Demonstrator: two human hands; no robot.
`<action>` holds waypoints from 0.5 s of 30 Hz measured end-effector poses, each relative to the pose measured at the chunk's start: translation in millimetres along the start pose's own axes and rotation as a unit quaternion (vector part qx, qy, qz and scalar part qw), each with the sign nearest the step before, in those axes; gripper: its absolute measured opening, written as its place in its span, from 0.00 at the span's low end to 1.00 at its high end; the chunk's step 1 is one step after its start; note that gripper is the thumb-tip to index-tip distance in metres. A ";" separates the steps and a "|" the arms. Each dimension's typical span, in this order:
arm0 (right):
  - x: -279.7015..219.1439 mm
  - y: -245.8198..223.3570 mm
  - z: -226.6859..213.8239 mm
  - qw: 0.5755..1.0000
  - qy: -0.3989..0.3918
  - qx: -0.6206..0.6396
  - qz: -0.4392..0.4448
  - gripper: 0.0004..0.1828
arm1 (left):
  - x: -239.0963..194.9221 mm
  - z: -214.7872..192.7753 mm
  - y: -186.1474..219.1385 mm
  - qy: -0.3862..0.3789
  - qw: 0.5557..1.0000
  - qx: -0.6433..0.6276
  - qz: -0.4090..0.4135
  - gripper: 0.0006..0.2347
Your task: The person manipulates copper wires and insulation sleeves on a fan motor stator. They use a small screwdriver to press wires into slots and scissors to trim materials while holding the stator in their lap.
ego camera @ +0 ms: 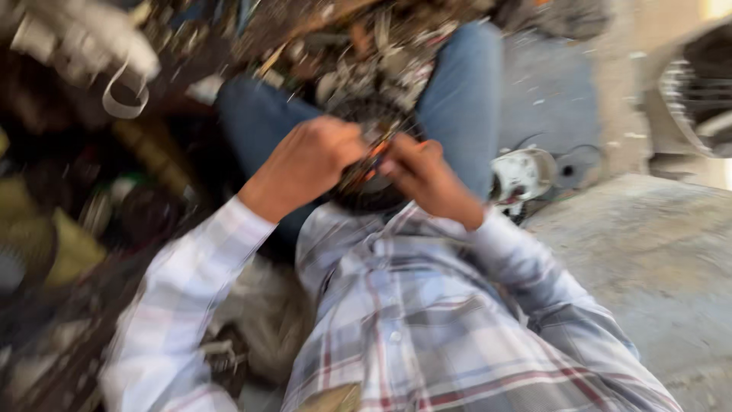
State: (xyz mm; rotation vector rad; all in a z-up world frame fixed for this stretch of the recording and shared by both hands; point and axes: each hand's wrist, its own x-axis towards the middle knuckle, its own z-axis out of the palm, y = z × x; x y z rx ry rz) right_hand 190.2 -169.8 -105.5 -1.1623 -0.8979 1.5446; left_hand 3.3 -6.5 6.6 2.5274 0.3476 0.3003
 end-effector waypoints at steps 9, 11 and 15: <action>-9.6 -47.5 19.6 0.950 -0.001 -0.267 -0.165 0.04 | 3.1 -6.0 9.8 0.017 1.000 -0.022 -0.007 0.02; -6.1 -49.5 11.7 0.978 -0.018 -0.180 -0.107 0.02 | 1.9 -6.0 9.5 0.021 0.999 -0.031 -0.005 0.02; -15.3 -31.4 36.0 0.951 -0.005 -0.279 -0.130 0.05 | 5.0 -8.9 9.9 -0.005 0.999 -0.030 -0.024 0.07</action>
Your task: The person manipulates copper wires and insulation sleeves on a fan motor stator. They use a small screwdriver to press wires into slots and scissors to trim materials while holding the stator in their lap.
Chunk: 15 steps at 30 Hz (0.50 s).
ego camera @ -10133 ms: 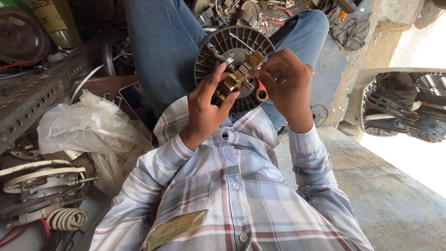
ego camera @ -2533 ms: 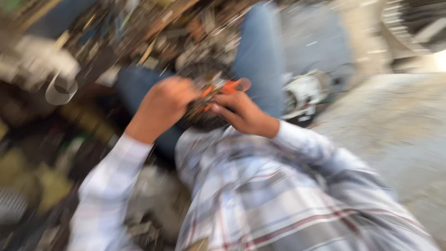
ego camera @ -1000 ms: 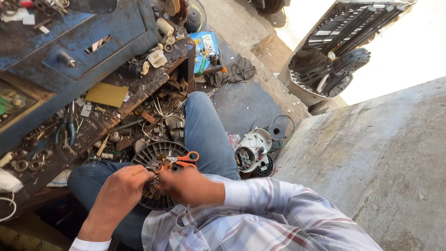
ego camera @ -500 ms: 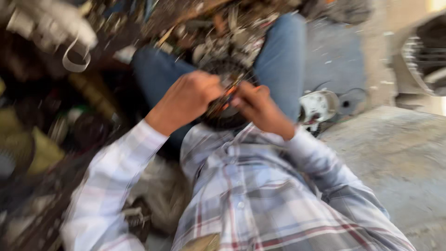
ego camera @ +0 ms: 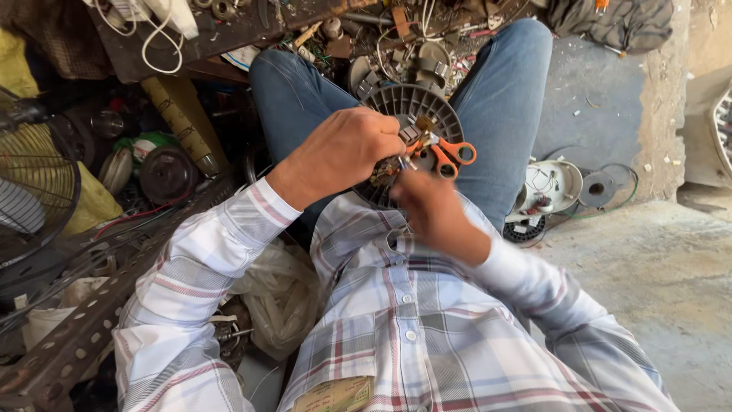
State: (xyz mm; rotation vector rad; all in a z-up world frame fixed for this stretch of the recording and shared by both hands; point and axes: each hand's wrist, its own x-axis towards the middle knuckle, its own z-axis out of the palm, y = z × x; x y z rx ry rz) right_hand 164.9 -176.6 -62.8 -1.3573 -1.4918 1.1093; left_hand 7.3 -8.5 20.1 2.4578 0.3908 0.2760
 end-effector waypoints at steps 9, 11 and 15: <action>-5.2 13.4 -7.0 0.998 -0.048 -0.031 -0.024 0.13 | -0.1 5.0 0.0 0.004 1.000 0.003 0.003 0.03; -5.7 15.4 0.4 0.997 -0.055 -0.021 -0.056 0.11 | -1.0 3.6 0.8 0.007 1.000 0.004 0.010 0.02; 13.9 26.7 -27.0 0.990 -0.114 0.087 0.013 0.11 | -0.9 2.6 -2.7 0.018 1.000 -0.007 0.011 0.04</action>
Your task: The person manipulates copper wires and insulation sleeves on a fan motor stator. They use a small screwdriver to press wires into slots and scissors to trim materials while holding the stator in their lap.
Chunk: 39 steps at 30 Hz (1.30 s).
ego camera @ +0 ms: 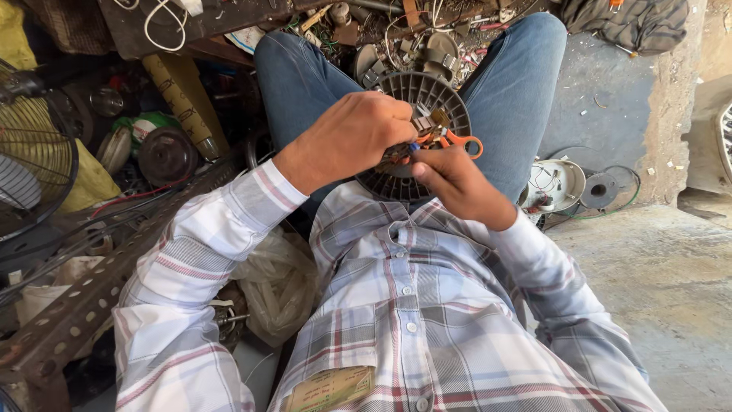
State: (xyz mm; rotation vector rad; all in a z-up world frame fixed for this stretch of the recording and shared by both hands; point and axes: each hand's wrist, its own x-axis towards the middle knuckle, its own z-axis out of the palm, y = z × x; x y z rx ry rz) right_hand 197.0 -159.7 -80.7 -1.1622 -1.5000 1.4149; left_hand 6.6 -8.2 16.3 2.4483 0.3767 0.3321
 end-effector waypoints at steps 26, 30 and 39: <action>-2.4 -5.9 3.7 0.926 -0.006 0.336 0.173 0.21 | -1.3 2.6 -4.3 -0.016 1.000 -0.007 0.010 0.04; -6.5 -14.5 26.2 0.999 0.018 -0.021 0.041 0.19 | -0.4 2.5 -7.4 -0.022 0.999 0.013 0.018 0.03; -19.2 20.3 20.6 0.996 0.011 0.085 0.033 0.17 | -1.3 4.9 -4.5 -0.006 0.999 0.035 0.013 0.03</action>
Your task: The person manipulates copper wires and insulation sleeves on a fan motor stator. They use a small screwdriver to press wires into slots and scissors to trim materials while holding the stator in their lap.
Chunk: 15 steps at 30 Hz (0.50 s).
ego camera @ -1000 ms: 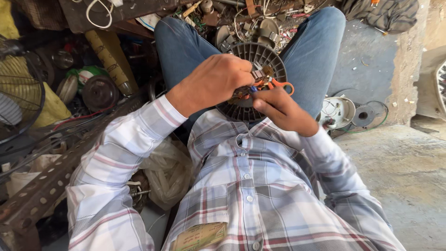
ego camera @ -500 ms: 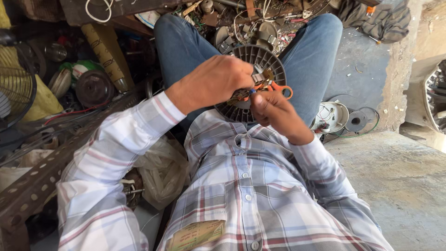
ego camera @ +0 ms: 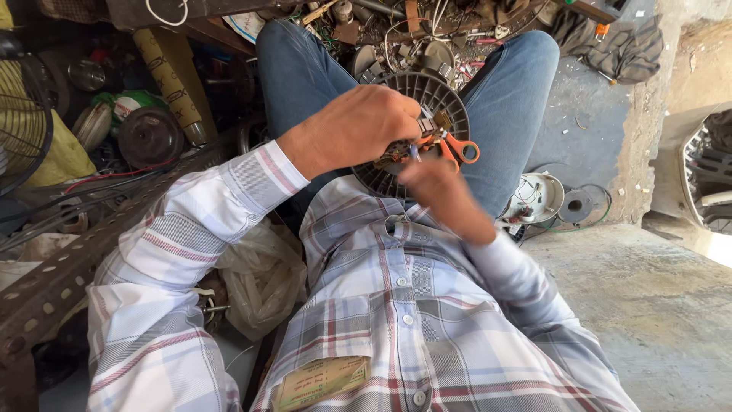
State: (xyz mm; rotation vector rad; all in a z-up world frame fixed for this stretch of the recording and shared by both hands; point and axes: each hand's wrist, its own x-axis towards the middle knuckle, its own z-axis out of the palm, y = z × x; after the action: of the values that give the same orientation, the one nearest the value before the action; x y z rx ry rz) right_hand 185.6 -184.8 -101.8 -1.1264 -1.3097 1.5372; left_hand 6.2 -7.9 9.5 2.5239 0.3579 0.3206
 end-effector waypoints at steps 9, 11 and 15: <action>6.0 -41.5 0.7 0.988 -0.032 -0.095 -0.120 0.16 | -5.7 0.8 3.1 0.030 0.999 -0.005 0.017 0.03; -5.5 -44.3 -16.6 0.989 -0.108 -0.090 -0.044 0.19 | -20.3 -1.1 5.3 0.096 0.995 -0.009 0.010 0.07; -58.1 -31.7 -72.1 0.975 -0.200 -0.016 -0.091 0.15 | -95.0 28.5 21.7 0.333 0.927 -0.038 -0.167 0.09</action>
State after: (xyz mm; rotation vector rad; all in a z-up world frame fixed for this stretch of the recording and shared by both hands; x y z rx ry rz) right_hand 271.8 -216.3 -67.8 -0.7096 -1.6583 1.6636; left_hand -70.1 -70.0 -15.6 2.1558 0.9979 1.0288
